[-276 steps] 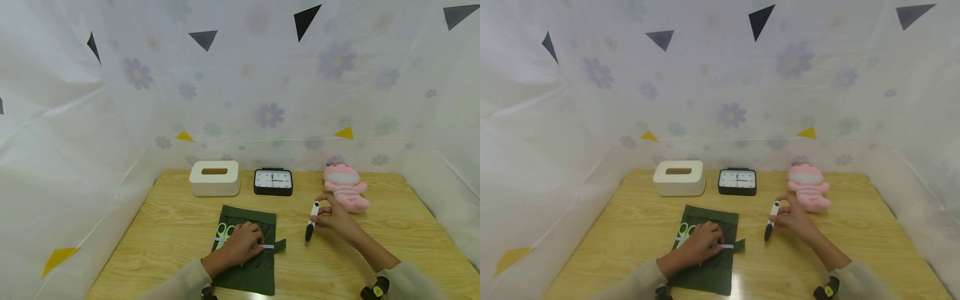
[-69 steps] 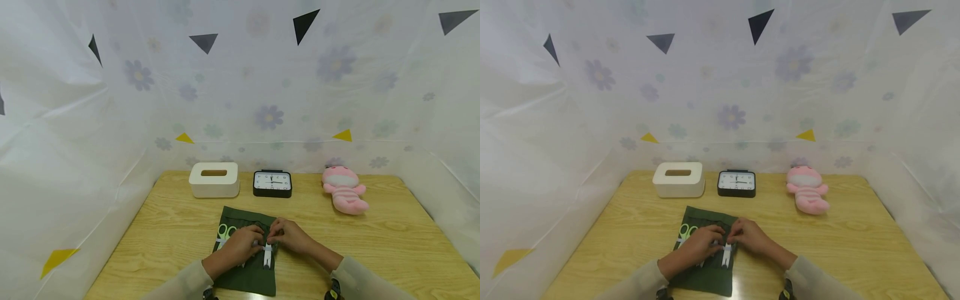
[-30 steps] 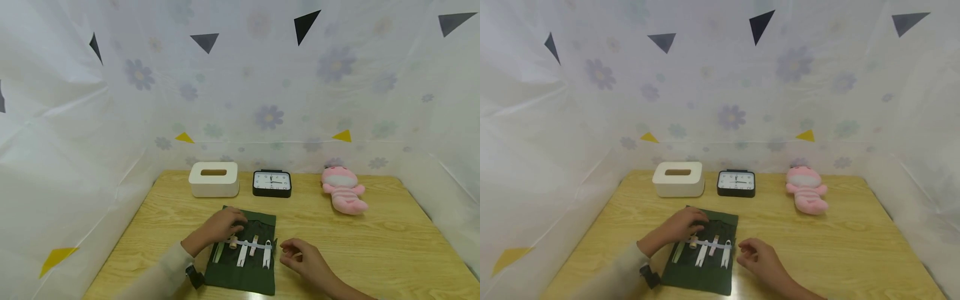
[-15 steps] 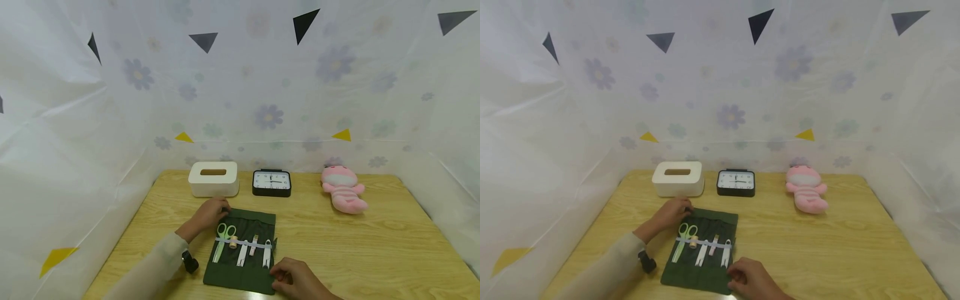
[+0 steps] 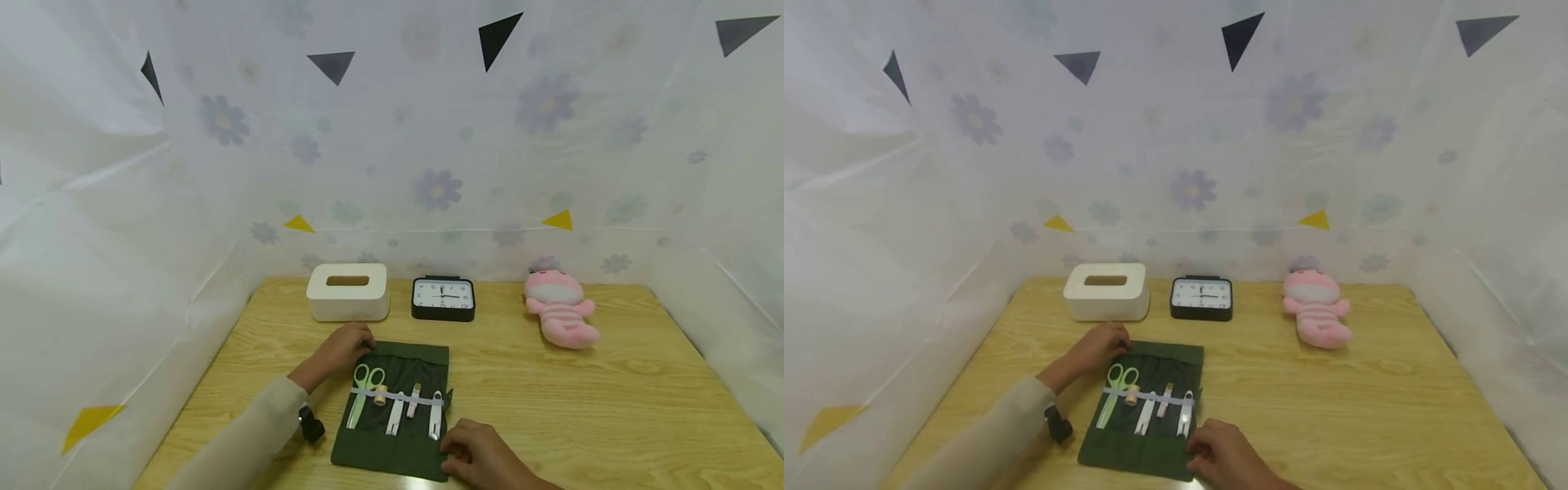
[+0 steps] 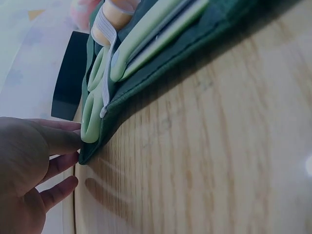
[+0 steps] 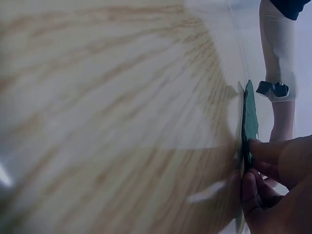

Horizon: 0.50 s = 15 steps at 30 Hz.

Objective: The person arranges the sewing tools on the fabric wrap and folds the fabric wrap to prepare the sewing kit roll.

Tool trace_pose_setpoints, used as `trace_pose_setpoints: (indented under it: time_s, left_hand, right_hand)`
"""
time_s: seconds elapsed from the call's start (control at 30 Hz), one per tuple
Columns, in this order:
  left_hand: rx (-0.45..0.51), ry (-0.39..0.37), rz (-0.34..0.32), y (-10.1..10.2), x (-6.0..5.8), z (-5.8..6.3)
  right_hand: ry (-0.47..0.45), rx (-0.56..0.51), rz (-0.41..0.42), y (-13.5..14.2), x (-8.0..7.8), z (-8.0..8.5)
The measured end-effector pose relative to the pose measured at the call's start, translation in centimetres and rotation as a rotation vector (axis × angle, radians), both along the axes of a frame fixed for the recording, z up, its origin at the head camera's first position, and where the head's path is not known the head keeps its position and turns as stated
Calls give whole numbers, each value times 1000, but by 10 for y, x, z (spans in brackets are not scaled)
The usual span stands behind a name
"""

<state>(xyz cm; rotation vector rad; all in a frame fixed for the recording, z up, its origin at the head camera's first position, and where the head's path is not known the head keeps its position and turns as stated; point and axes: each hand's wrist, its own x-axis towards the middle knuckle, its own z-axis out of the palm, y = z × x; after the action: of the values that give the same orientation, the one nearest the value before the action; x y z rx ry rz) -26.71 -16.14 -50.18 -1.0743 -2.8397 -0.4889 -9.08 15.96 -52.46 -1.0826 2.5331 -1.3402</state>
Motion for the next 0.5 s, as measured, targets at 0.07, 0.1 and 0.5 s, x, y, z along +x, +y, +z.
trace_pose_setpoints:
  time_s: [0.07, 0.1, 0.5]
  left_hand:
    - [4, 0, -6, 0, 0, -1]
    - [5, -2, -6, -1, 0, -1]
    - [11, -26, 0, 0, 0, 1]
  right_hand:
    - [7, 21, -10, -1, 0, 0]
    - [5, 28, -14, -2, 0, 0]
    - [0, 47, -30, -4, 0, 2]
